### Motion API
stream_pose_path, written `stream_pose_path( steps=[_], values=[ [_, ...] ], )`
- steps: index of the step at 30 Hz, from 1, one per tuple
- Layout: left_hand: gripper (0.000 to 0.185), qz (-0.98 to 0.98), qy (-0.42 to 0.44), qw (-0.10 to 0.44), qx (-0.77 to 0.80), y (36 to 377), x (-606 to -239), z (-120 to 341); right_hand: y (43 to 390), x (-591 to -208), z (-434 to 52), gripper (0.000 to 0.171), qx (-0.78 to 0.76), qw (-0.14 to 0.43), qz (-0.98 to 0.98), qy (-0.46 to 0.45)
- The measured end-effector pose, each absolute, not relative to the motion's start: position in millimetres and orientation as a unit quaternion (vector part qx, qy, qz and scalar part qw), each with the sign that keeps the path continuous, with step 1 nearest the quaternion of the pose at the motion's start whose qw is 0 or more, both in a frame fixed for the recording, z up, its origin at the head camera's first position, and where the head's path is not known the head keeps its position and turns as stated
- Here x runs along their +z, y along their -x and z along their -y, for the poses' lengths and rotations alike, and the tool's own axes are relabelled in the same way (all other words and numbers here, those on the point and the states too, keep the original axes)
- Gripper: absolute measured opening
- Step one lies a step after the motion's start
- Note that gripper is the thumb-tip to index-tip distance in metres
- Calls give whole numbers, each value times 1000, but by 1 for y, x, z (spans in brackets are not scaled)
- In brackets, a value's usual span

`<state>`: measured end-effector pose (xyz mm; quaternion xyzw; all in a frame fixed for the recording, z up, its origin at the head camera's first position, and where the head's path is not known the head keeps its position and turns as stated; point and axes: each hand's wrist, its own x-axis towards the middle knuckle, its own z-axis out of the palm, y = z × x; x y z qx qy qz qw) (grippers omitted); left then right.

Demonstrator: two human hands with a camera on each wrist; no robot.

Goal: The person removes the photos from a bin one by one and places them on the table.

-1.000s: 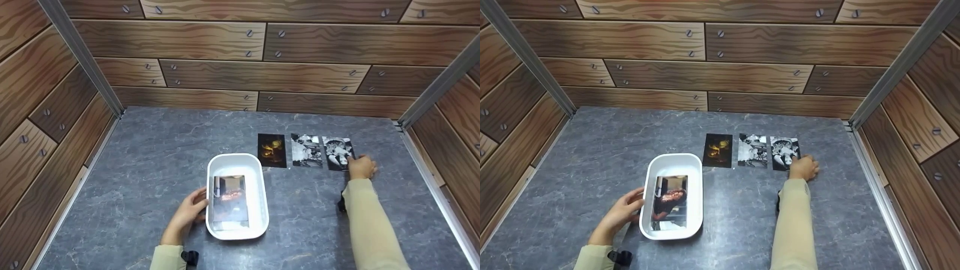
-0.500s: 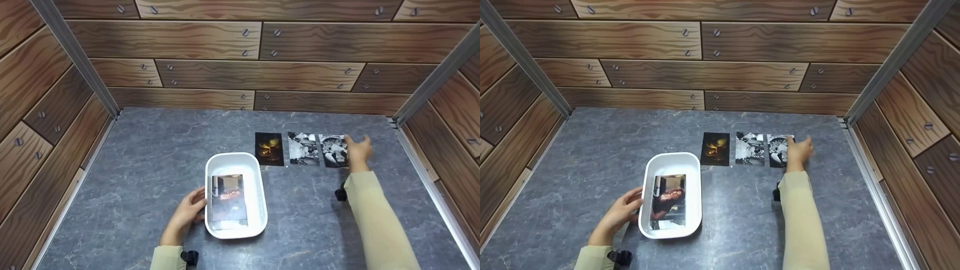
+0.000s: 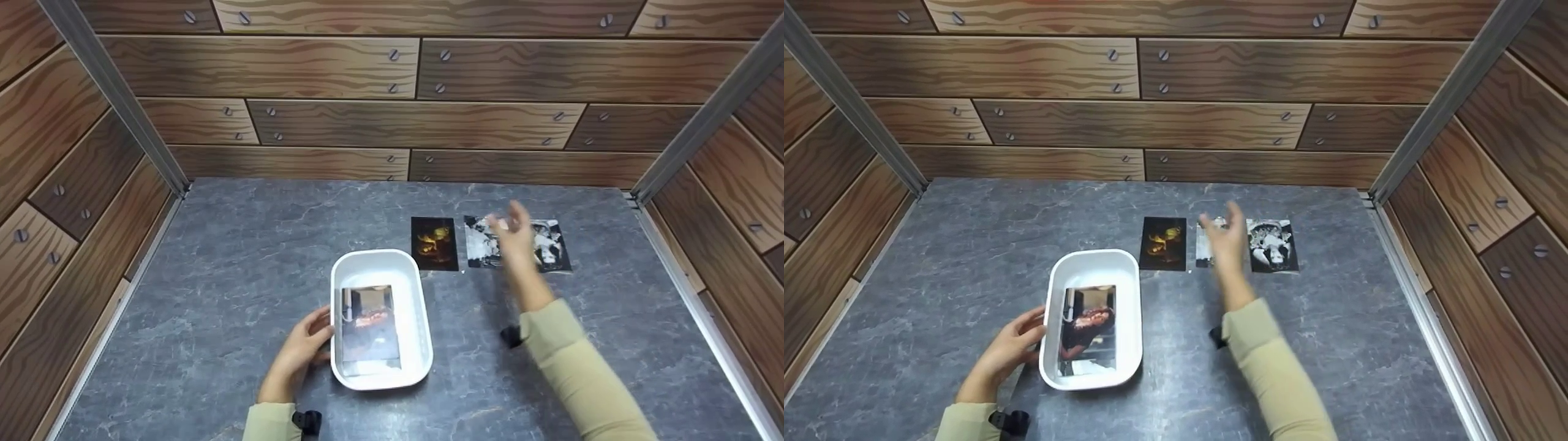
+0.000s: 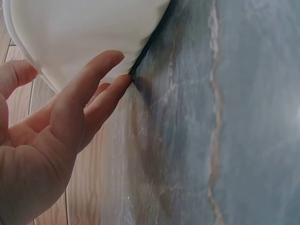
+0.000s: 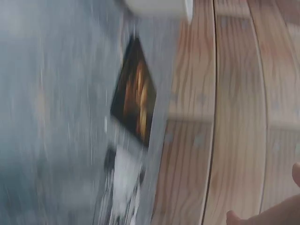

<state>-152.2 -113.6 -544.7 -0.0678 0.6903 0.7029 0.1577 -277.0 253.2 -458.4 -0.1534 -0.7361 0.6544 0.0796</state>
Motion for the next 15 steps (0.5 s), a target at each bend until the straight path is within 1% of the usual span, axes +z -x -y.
stream_pose_path(
  steps=[3, 9, 11, 15],
  values=[
    [56, -694, 67, 155, 700, 151, -545, 114, 261, -464, -223, 75, 660, 52, 741, 113],
    [55, -694, 74, 154, 700, 150, -545, 113, 222, -481, -158, 61, 695, 47, 718, 20],
    [55, -690, 73, 154, 704, 151, -545, 113, 207, -487, -138, 61, 704, 28, 709, -15],
    [54, -685, 76, 155, 708, 151, -545, 113, 180, -498, -109, 69, 700, -26, 711, -58]
  ],
)
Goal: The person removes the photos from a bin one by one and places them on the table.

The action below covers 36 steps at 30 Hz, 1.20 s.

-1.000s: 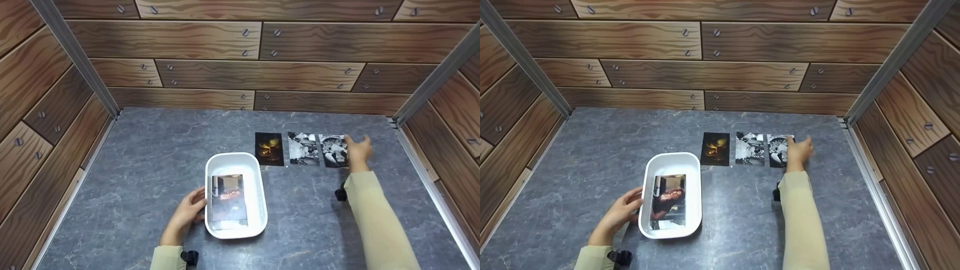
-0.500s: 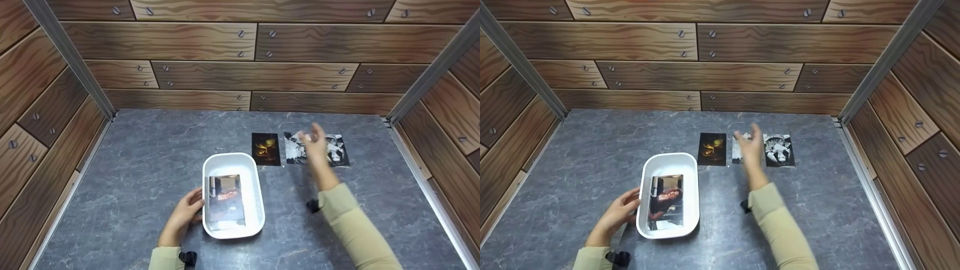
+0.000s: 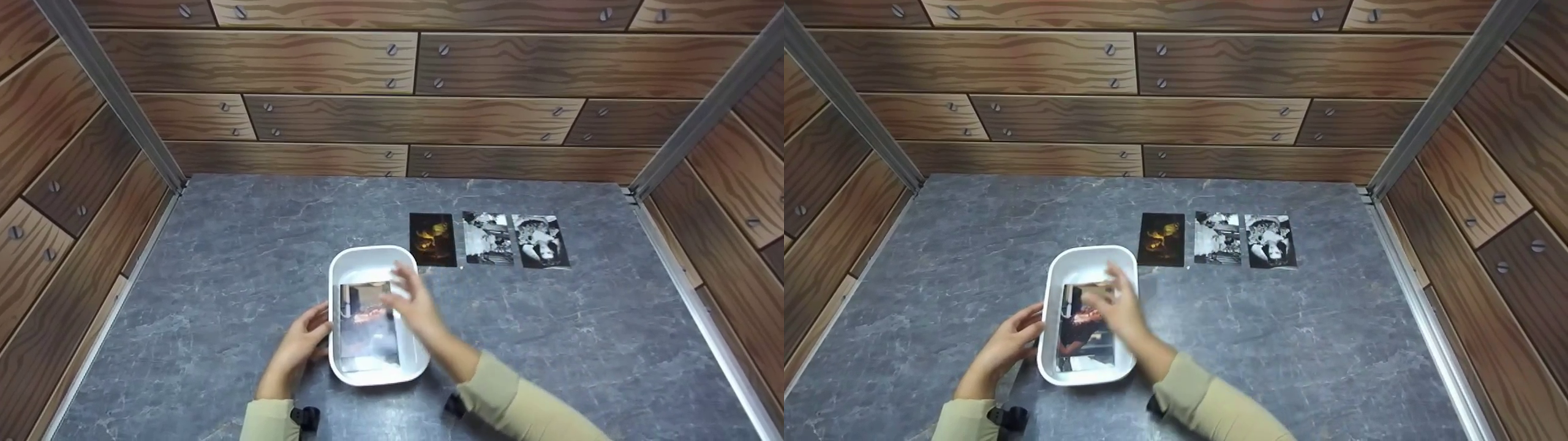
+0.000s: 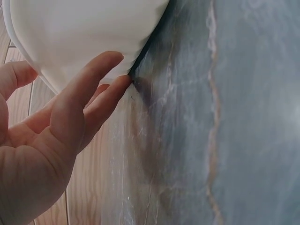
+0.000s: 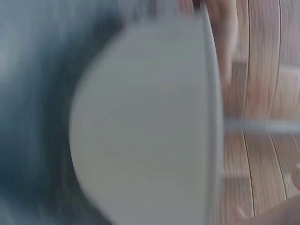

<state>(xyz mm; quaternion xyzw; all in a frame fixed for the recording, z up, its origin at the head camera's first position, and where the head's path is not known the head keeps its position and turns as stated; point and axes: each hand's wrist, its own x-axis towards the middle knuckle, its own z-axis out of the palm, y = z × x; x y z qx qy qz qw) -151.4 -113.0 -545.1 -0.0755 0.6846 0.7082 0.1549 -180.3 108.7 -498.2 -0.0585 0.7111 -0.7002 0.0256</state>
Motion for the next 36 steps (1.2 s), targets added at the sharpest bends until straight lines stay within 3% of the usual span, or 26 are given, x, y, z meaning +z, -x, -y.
stream_pose_path(
  steps=[9, 15, 36],
  values=[
    [55, -677, 70, 159, 715, 149, -546, 113, 155, -525, -84, 83, -646, 74, -758, 47],
    [54, -692, 71, 157, 701, 150, -545, 113, 155, -534, -78, 82, -593, 127, -795, 17],
    [54, -686, 86, 156, 705, 151, -545, 113, 161, -538, -78, 73, -521, 90, -844, -88]
  ],
)
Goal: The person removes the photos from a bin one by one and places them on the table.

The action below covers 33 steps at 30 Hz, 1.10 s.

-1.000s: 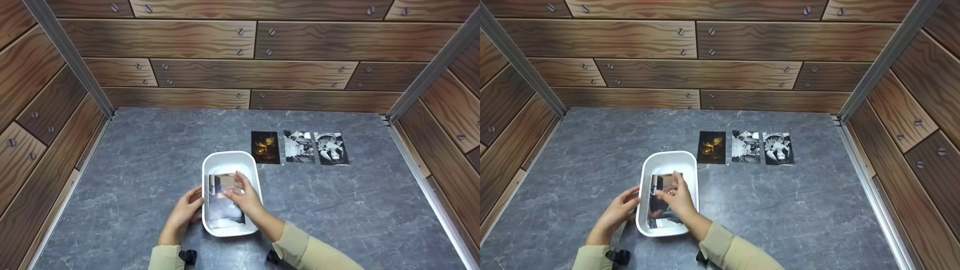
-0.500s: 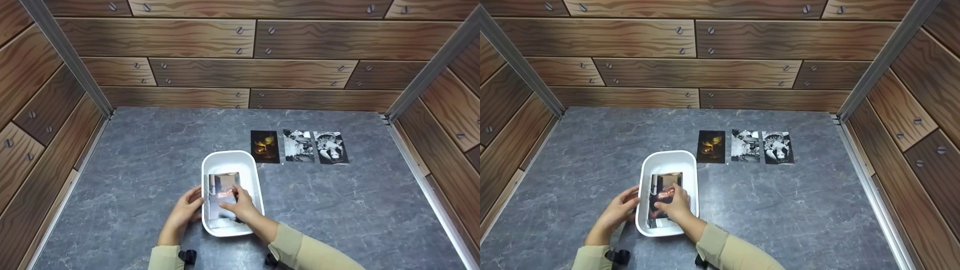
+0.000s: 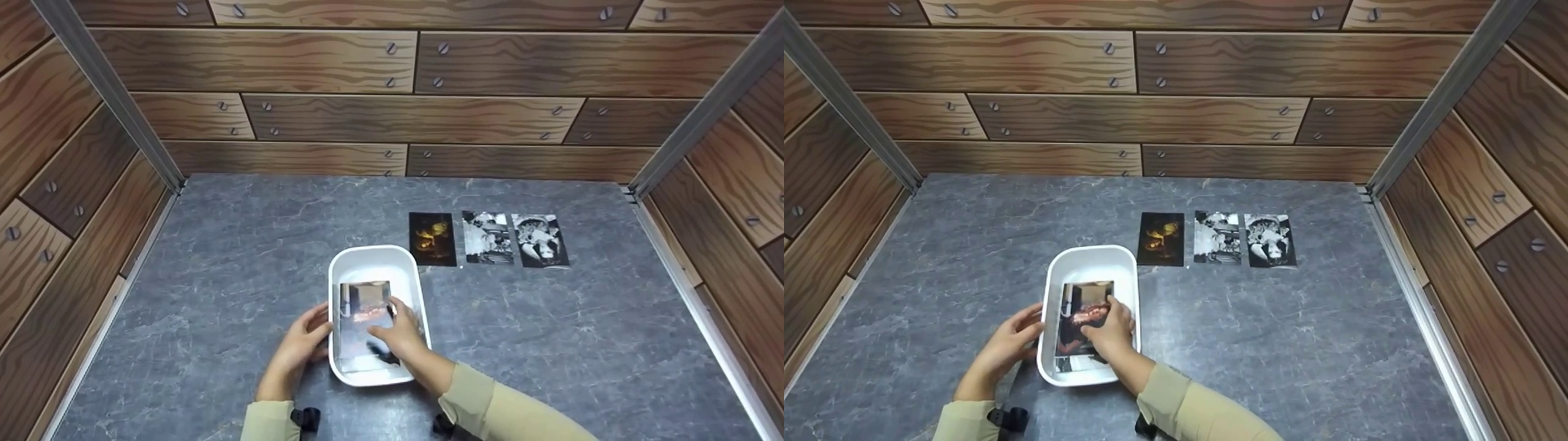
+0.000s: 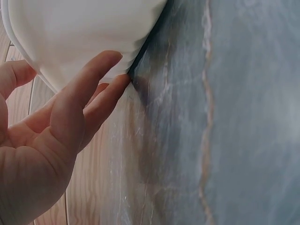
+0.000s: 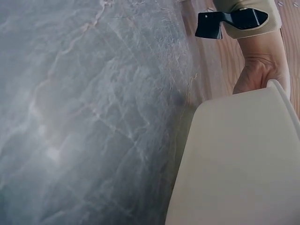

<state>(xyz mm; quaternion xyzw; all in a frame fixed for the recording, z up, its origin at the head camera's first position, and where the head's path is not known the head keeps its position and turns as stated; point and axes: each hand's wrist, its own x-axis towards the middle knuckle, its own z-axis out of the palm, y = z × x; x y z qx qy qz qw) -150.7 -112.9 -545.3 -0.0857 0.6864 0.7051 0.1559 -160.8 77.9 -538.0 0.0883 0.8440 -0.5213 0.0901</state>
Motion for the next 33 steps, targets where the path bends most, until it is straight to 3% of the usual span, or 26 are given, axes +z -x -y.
stream_pose_path(
  steps=[15, 33],
  values=[
    [54, -694, 79, 152, 700, 150, -547, 117, 174, -535, -72, 77, -519, 154, -829, -143],
    [55, -683, 75, 157, 710, 151, -546, 114, 171, -534, -72, 74, -503, 104, -845, -149]
  ],
)
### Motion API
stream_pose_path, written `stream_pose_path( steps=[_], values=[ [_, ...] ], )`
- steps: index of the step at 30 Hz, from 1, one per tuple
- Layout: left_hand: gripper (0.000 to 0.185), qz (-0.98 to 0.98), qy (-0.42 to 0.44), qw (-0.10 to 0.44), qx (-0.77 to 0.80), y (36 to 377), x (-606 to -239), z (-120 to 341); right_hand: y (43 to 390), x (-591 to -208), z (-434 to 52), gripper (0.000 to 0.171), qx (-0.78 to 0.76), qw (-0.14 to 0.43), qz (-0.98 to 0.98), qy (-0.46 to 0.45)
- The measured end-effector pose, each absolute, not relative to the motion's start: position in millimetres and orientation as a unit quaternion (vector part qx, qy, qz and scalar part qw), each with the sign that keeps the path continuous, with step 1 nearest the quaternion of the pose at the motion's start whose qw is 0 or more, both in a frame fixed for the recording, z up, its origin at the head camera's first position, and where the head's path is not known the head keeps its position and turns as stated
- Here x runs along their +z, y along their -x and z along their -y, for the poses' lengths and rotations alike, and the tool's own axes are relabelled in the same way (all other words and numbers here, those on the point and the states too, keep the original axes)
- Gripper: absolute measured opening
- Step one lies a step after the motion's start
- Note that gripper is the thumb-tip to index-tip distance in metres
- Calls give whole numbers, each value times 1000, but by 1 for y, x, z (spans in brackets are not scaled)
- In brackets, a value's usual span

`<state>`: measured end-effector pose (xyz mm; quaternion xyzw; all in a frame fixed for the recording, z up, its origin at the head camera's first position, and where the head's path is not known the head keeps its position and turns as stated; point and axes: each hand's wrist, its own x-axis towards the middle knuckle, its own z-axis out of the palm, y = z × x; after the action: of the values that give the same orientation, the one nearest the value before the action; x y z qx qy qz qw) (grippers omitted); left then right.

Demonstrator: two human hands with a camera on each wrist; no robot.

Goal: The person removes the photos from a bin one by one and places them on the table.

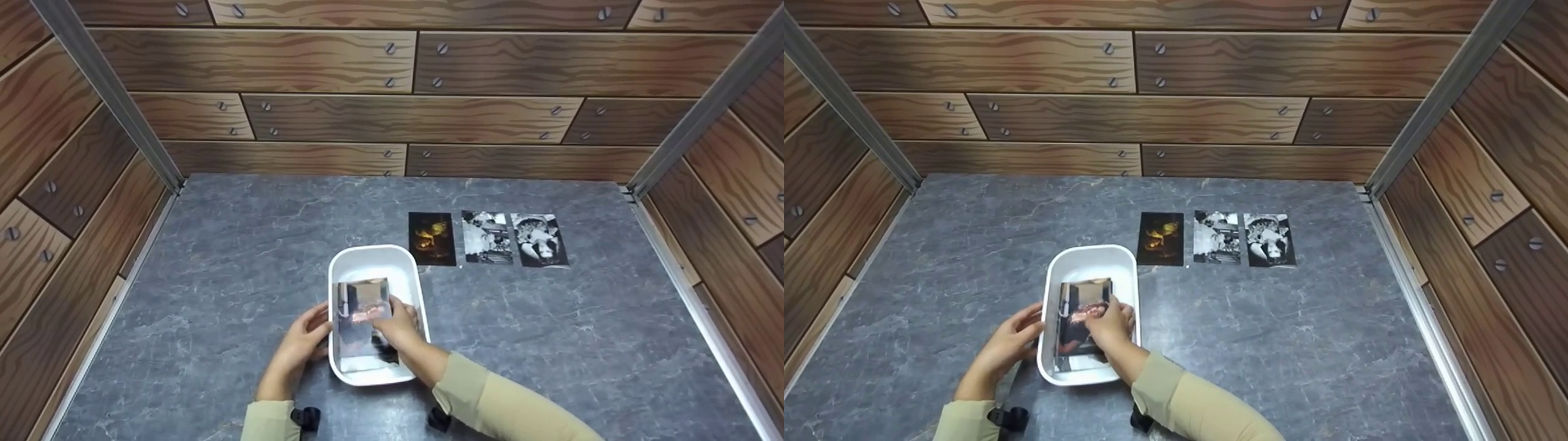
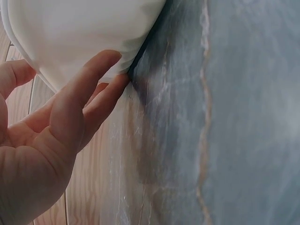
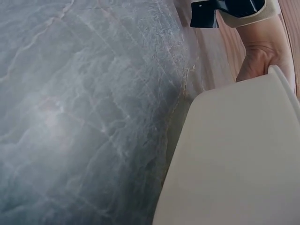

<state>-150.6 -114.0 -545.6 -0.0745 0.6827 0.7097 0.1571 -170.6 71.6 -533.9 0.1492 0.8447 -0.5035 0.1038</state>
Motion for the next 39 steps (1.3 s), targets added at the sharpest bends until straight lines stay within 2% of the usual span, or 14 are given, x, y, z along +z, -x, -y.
stream_pose_path(
  steps=[5, 12, 19, 24, 30, 39],
  values=[
    [57, -684, 65, 158, 709, 152, -546, 115, 165, -535, -77, 80, -515, 77, -847, -106],
    [55, -686, 67, 155, 707, 152, -548, 114, 159, -535, -84, 89, -602, 116, -788, -55],
    [55, -683, 60, 161, 710, 152, -548, 115, 166, -523, -91, 72, -642, 63, -763, -44],
    [55, -678, 65, 164, 714, 152, -547, 114, 178, -505, -108, 60, -672, 35, -736, -73],
    [55, -681, 67, 162, 711, 152, -546, 114, 203, -491, -150, 55, -722, -16, -681, -119],
    [54, -687, 66, 163, 705, 151, -547, 115, 238, -485, -247, 49, -719, -108, -662, -184]
  ],
)
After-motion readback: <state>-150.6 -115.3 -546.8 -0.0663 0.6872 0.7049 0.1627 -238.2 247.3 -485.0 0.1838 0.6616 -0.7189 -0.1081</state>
